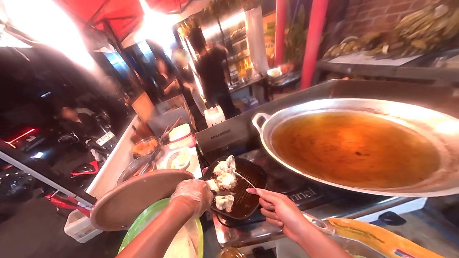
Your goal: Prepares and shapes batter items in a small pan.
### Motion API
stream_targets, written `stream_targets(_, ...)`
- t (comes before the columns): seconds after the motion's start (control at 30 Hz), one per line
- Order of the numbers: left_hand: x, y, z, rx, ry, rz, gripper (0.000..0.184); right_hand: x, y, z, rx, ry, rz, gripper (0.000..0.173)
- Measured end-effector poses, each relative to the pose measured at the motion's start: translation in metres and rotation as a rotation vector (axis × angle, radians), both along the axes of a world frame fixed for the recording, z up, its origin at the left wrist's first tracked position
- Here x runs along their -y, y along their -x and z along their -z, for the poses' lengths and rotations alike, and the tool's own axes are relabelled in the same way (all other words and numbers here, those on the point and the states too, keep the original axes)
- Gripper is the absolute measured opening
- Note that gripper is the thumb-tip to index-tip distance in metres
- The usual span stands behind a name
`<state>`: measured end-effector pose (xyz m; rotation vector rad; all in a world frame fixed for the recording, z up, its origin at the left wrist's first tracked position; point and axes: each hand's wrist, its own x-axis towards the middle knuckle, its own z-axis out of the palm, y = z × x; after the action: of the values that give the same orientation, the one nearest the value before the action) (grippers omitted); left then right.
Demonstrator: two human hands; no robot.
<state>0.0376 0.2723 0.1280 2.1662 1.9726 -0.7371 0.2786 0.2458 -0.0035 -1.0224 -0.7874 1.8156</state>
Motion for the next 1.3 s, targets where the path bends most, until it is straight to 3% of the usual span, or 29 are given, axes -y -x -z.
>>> stream_targets(0.37,-0.016,-0.039,0.01,-0.093,-0.042,0.199,0.025,0.007,-0.012,0.016,-0.001,-0.036,0.081,0.035)
stream_targets(0.77,-0.005,-0.004,-0.016,-0.012,-0.001,-0.229,0.035,0.014,-0.012,0.018,-0.016,-0.066,0.073,0.035)
stream_targets(0.93,0.01,0.03,-0.007,0.144,0.054,-0.178,0.045,0.018,-0.017,0.019,0.0,-0.059,0.074,0.035)
stream_targets(1.1,0.017,0.022,-0.001,0.085,0.231,-0.199,0.05,0.018,-0.016,0.022,0.021,-0.039,0.069,0.035)
stream_targets(1.3,0.007,0.016,0.002,0.025,0.305,-0.178,0.053,0.019,-0.015,0.027,-0.009,-0.036,0.072,0.035)
